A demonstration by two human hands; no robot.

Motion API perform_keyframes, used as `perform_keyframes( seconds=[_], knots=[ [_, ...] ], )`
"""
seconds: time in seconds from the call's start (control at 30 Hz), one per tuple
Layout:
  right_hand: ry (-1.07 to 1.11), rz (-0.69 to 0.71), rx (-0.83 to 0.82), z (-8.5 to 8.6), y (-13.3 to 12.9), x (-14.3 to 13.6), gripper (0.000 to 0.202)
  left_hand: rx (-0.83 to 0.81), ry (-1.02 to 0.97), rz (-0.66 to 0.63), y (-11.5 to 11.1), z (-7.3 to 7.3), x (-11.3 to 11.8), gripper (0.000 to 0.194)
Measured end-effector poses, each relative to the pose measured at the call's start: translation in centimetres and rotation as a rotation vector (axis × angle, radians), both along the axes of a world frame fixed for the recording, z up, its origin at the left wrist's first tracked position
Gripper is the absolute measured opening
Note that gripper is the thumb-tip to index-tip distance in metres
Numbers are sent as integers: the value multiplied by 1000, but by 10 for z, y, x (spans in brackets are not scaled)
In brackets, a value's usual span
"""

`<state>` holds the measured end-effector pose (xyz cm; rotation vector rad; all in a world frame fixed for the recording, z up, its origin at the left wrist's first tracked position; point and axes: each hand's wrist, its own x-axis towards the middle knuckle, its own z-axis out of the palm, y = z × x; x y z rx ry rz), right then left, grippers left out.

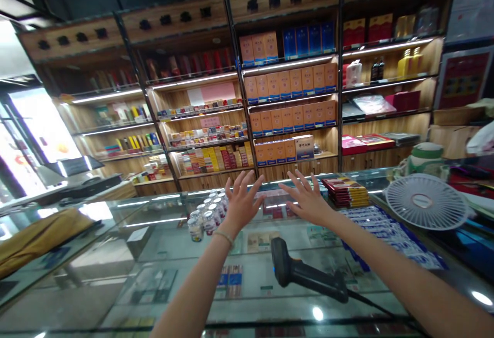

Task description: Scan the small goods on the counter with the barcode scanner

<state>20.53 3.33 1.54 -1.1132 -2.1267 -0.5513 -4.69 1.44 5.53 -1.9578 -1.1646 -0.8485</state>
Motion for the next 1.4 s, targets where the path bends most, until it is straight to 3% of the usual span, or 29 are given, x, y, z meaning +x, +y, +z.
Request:
perform_keyframes(
  seconds=[0.27, 0.47, 0.67, 1.1, 1.4],
  knots=[
    [-34, 3, 10, 3, 1, -38, 55, 107, 7, 121, -29, 10, -68, 44],
    [-39, 66, -24, 10, -2, -81, 53, 160, -41, 209, -36, 3, -110, 32],
    [-33, 126, -100, 12, -1, -118, 53, 187, -107, 297, -37, -9, -144, 32],
    [-130, 253, -111, 7, 11, -194, 59, -31, -141, 347, -46, -33, -169, 36],
    [-201, 324, -182, 7, 15, -218, 59, -165, -184, 384, -49, -41, -178, 32]
  ],
)
